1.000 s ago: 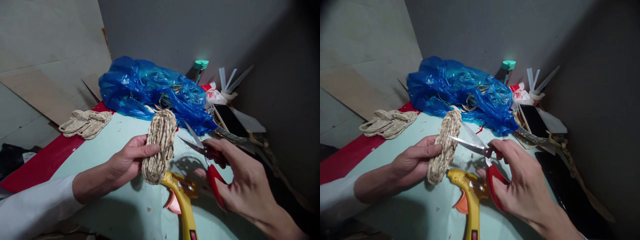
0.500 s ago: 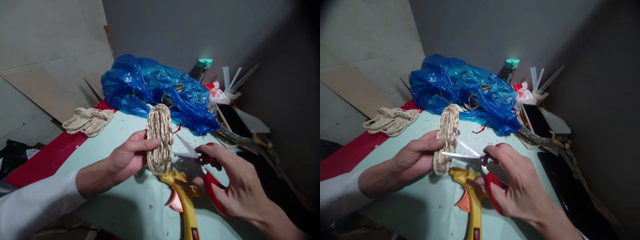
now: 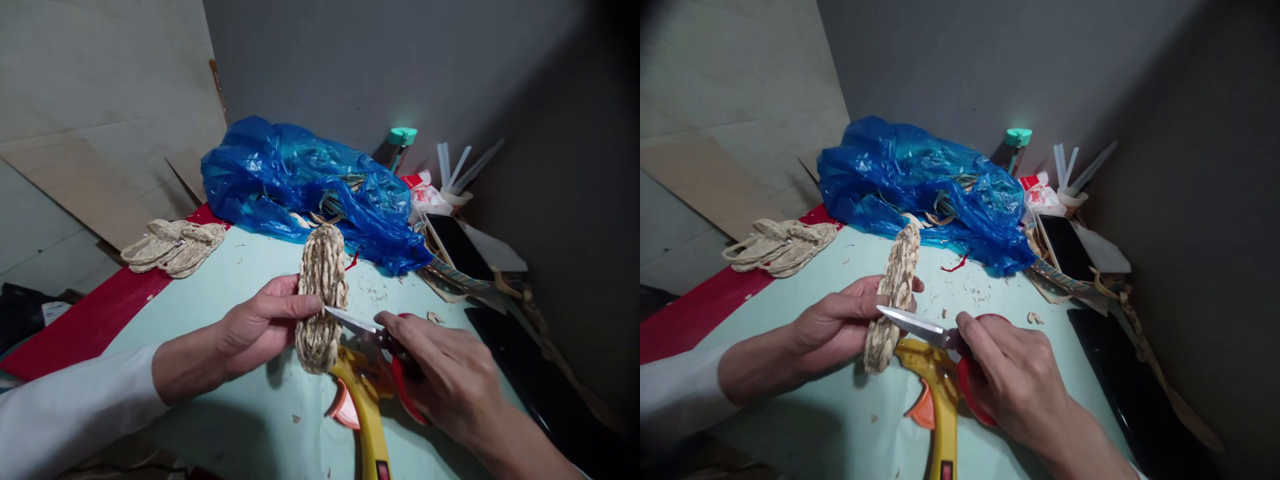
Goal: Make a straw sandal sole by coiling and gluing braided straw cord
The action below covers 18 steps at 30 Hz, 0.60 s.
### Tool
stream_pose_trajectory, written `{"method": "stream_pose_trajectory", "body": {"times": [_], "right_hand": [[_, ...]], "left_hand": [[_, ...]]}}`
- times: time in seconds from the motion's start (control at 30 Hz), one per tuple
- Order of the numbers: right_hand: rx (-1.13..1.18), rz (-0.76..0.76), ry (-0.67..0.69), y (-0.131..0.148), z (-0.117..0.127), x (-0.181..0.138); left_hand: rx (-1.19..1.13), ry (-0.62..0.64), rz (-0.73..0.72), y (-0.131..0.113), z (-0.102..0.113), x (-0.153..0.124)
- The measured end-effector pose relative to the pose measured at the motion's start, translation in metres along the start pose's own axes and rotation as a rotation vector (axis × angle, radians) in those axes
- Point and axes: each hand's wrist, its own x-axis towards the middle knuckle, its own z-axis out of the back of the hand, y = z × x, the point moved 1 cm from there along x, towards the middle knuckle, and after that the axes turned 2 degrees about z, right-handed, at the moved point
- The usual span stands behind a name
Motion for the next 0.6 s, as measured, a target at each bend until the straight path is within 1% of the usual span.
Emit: {"method": "stream_pose_trajectory", "body": {"times": [0.07,0.13,0.2,0.3,0.37,0.47,0.6], "right_hand": [[-0.032,0.024,-0.020,0.000,0.002,-0.001],[-0.067,-0.012,-0.040,-0.002,0.004,-0.003],[-0.101,-0.092,-0.063,-0.008,0.005,-0.007],[-0.116,-0.204,-0.056,-0.022,0.007,-0.013],[-0.105,-0.254,-0.044,-0.029,0.007,-0.014],[-0.101,-0.303,-0.058,-0.034,0.009,-0.014],[-0.096,-0.327,-0.074,-0.030,0.014,-0.011]], "left_hand": [[0.049,0.017,-0.003,0.001,0.001,0.001],[0.141,0.014,-0.031,0.000,0.002,0.002],[0.264,-0.040,-0.092,-0.002,0.003,0.002],[0.438,-0.152,-0.185,-0.005,0.004,-0.002],[0.504,-0.195,-0.211,-0.007,0.004,-0.005],[0.544,-0.213,-0.208,-0.006,0.004,-0.009],[0.569,-0.192,-0.161,-0.005,0.004,-0.010]]}}
